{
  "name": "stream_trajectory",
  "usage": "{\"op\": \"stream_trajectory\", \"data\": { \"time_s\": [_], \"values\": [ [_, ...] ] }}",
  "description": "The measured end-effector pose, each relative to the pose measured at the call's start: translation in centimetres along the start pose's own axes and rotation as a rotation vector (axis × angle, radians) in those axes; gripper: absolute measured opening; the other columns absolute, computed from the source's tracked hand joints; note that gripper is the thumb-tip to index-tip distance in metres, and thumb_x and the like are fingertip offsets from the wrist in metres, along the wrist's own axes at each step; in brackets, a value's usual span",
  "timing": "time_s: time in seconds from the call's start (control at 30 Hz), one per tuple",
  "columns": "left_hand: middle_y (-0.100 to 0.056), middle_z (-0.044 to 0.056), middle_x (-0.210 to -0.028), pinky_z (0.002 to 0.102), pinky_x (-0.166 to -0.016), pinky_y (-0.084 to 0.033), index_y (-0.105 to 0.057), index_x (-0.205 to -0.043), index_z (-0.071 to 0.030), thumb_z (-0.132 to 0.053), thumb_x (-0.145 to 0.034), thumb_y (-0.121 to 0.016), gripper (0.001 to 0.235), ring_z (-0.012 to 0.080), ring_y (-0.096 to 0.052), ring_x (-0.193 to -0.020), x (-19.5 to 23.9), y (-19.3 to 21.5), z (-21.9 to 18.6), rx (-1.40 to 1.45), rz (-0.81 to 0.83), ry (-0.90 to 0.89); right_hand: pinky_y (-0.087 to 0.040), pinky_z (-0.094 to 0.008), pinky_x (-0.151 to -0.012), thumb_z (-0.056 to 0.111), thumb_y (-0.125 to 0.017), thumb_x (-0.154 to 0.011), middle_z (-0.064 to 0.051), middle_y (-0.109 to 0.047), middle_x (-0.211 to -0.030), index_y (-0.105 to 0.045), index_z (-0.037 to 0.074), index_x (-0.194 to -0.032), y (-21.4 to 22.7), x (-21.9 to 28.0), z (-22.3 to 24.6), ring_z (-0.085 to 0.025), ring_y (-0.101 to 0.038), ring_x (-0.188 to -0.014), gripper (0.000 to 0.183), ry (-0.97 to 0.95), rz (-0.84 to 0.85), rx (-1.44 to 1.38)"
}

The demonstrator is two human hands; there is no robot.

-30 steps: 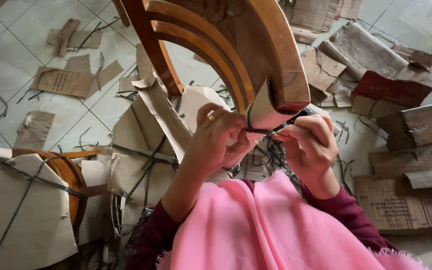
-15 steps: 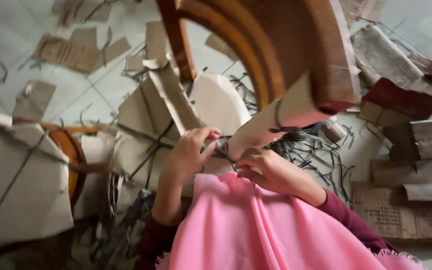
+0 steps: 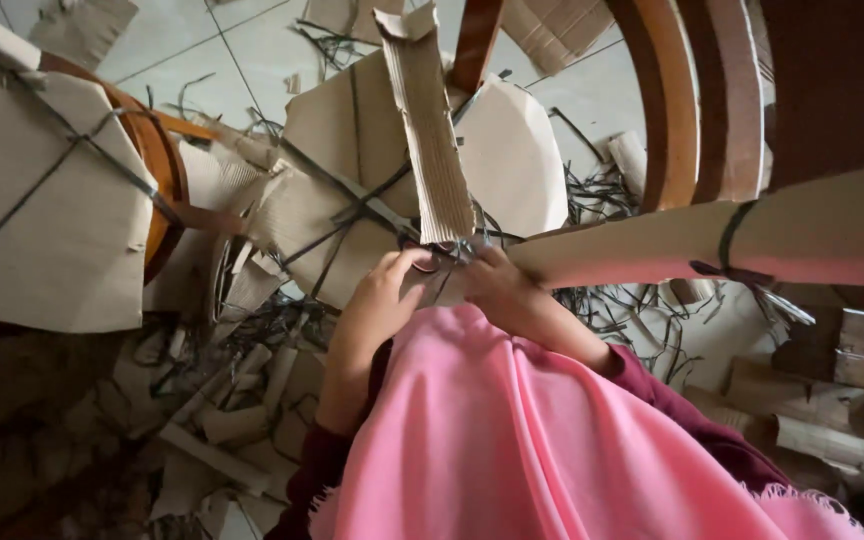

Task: Wrapping wooden chair legs with cardboard and securing them with string for protection

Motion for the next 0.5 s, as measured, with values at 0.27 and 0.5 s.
{"op": "stream_trajectory", "data": {
  "time_s": [0.27,0.5],
  "values": [
    [-0.057,0.024,-0.13,0.056,-0.099,-0.051,-0.056,-0.142,-0.013,-0.021,-0.089,-0.072,0.056,0.0473,-0.063,-0.118,-3.7,-4.1,1.9,0.076,-0.181,-0.006,-0.064,-0.034,-0.065,0.033,-0.08,-0.085,-0.014,-0.042,-0.14,-0.054,0.012,-0.12,-2.0,-1.4,-0.2,-0.036,-0.074,-0.092,0.048,-0.237,0.01,-0.092],
    [-0.063,0.019,-0.126,0.054,-0.09,-0.055,-0.067,-0.128,-0.008,-0.03,-0.091,-0.07,0.043,0.0424,-0.07,-0.103,-1.3,0.4,1.0,-0.287,-0.245,0.178,-0.061,-0.043,-0.09,0.029,-0.084,-0.08,-0.011,-0.044,-0.146,-0.058,0.019,-0.121,-4.0,-0.1,-3.1,-0.039,-0.07,-0.111,0.049,-0.335,-0.041,-0.212]
  ]
}}
Point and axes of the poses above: each hand's wrist, its own x-axis away from the middle knuckle, its own y-axis out of the back of the hand, z = x × y, the point moved 1 cm from there along -x, towards the middle knuckle
